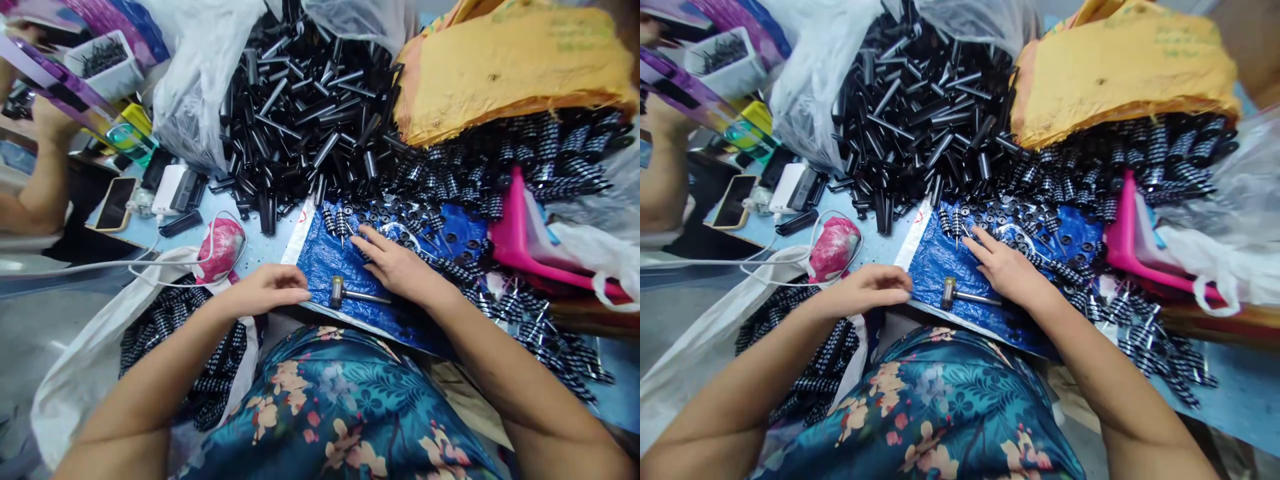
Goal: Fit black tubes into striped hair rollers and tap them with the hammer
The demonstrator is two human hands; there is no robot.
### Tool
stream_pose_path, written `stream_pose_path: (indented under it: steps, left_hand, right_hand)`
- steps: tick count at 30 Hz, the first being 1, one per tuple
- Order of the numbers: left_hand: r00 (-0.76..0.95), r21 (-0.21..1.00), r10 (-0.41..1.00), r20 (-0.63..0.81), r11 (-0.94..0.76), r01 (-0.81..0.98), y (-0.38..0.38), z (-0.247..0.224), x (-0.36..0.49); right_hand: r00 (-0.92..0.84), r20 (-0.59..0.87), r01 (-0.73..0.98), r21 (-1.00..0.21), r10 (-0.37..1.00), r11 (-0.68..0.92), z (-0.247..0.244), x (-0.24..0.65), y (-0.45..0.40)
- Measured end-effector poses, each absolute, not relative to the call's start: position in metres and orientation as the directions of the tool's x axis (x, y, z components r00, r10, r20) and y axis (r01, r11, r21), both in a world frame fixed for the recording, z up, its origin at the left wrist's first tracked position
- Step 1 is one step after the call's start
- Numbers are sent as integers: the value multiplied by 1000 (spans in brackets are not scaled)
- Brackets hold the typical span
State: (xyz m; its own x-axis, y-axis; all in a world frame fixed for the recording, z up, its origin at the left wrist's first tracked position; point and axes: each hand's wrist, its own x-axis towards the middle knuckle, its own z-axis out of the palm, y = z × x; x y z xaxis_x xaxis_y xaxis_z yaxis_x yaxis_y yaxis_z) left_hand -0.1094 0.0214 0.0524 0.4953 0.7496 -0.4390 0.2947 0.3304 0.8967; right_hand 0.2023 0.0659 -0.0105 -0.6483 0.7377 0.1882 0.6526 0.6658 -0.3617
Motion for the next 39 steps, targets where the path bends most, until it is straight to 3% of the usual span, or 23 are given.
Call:
stream_pose_path:
  steps: [4,8,11,13,16,19,24,26,28,31,33,34,36,39]
  left_hand:
    - [357,908,841,-406,414,58,31,21,-40]
    - [49,840,896,-442,433,-326,34,6,4]
    - [52,761,874,-483,449,-468,35,4,15]
    - [71,738,863,-500,467,-487,36,5,9]
    - [82,732,854,-515,487,-476,38,9,-9]
    - [137,697,822,-553,547,-463,38,13,-18]
    - [221,665,794,-566,598,-448,33,11,-17]
    - [224,672,797,-560,596,-439,32,9,-21]
    - [206,690,811,-548,577,-438,34,8,-26]
    - [179,732,836,-519,542,-412,39,9,-29]
    - [209,764,847,-489,532,-366,43,11,-25]
    - [241,778,848,-472,530,-337,44,12,-21]
    - [310,803,842,-442,525,-280,47,13,-14]
    - [353,830,838,-416,508,-228,48,12,-6]
  right_hand:
    - [-650,147,665,-365,745,652,-10,205,73]
    - [-449,398,628,-497,800,599,-10,192,44]
    - [-466,450,534,-544,762,647,-7,175,29]
    - [-468,436,504,-583,769,637,-4,175,34]
    - [-290,454,626,-576,842,526,-3,193,67]
    - [-275,437,769,-435,856,469,-10,206,115]
    - [-309,220,889,-278,925,363,-27,193,170]
    - [-324,201,884,-283,924,371,-30,189,176]
    - [-322,248,843,-365,914,396,-28,189,172]
    - [-214,263,633,-697,941,339,-18,188,149]
    - [-120,88,289,-950,989,119,-12,180,124]
    - [-110,-48,77,-996,993,-40,-9,174,110]
    - [-172,-274,-236,-921,946,-309,-6,160,83]
    - [-241,-387,-448,-770,890,-455,-5,147,57]
